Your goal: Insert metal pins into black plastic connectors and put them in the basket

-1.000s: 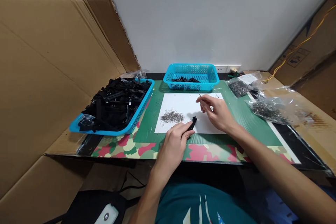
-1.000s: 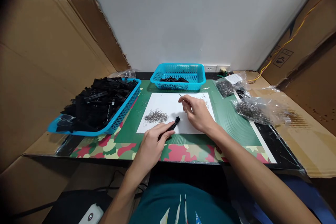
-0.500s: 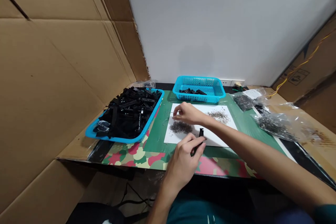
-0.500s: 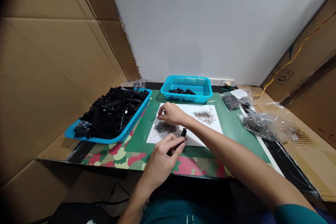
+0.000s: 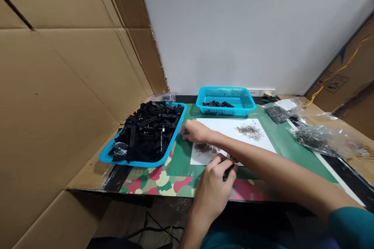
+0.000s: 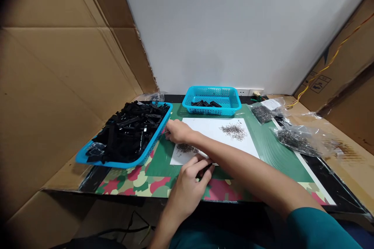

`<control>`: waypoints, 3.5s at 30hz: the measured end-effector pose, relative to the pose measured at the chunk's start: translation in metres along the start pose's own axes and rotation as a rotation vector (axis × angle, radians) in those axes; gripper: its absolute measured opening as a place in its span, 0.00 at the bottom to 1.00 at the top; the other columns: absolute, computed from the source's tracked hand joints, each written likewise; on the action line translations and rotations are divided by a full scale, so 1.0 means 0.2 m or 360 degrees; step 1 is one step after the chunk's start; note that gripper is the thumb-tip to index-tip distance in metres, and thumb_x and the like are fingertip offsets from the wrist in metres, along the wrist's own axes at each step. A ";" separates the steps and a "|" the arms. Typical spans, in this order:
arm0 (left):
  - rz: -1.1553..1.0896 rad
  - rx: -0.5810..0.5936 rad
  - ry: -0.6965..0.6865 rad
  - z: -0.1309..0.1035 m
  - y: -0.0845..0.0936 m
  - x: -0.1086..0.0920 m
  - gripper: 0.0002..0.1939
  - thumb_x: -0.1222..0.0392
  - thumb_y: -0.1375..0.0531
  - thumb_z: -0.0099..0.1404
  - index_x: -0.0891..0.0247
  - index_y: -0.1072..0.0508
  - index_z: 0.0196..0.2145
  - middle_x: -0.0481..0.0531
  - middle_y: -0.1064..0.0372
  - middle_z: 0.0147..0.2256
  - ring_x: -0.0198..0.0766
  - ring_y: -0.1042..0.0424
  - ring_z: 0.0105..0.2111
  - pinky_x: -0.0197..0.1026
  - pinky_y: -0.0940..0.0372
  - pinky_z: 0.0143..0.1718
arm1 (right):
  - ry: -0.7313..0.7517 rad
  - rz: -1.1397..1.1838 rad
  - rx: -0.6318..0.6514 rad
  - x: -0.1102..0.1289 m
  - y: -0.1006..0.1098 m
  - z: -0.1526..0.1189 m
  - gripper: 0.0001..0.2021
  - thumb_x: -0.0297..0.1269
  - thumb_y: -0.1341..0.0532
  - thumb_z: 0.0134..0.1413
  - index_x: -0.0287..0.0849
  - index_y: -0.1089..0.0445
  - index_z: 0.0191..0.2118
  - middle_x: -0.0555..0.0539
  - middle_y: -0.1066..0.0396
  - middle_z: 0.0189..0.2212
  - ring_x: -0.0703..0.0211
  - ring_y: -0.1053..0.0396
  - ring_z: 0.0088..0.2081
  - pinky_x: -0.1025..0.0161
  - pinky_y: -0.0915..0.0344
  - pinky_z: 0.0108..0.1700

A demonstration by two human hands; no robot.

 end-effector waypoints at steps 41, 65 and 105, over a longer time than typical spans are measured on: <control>-0.0426 0.0918 -0.0197 1.15 -0.18 -0.14 0.06 0.59 0.31 0.62 0.65 0.22 0.32 0.47 0.37 0.34 0.33 0.41 0.31 0.37 0.45 0.32 | -0.0435 0.2009 -0.1131 -0.71 0.45 -0.97 0.17 0.53 0.30 0.59 0.44 0.28 0.37 0.59 0.52 0.17 0.71 0.63 0.18 0.66 0.66 0.21; -0.0695 0.0306 -0.0003 1.15 -0.28 -0.23 0.16 0.46 0.32 0.66 0.62 0.14 0.38 0.50 0.37 0.32 0.33 0.40 0.31 0.37 0.46 0.30 | -0.0449 0.1662 -0.1579 -0.76 0.59 -1.03 0.17 0.51 0.32 0.62 0.39 0.26 0.37 0.58 0.52 0.19 0.68 0.58 0.22 0.66 0.62 0.23; 0.0018 0.0295 -0.0495 0.77 -0.21 0.01 0.13 0.58 0.38 0.73 0.63 0.20 0.52 0.53 0.23 0.32 0.38 0.26 0.30 0.36 0.31 0.29 | -0.0871 0.1007 -0.0585 -0.85 0.56 -1.05 0.11 0.36 0.35 0.56 0.40 0.32 0.25 0.58 0.49 0.18 0.67 0.53 0.22 0.66 0.55 0.24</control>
Point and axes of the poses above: each hand's wrist, its own z-axis towards the middle knuckle, its own y-axis out of the back of the hand, x = y × z, the point moved 4 cm from there along z, towards the middle knuckle
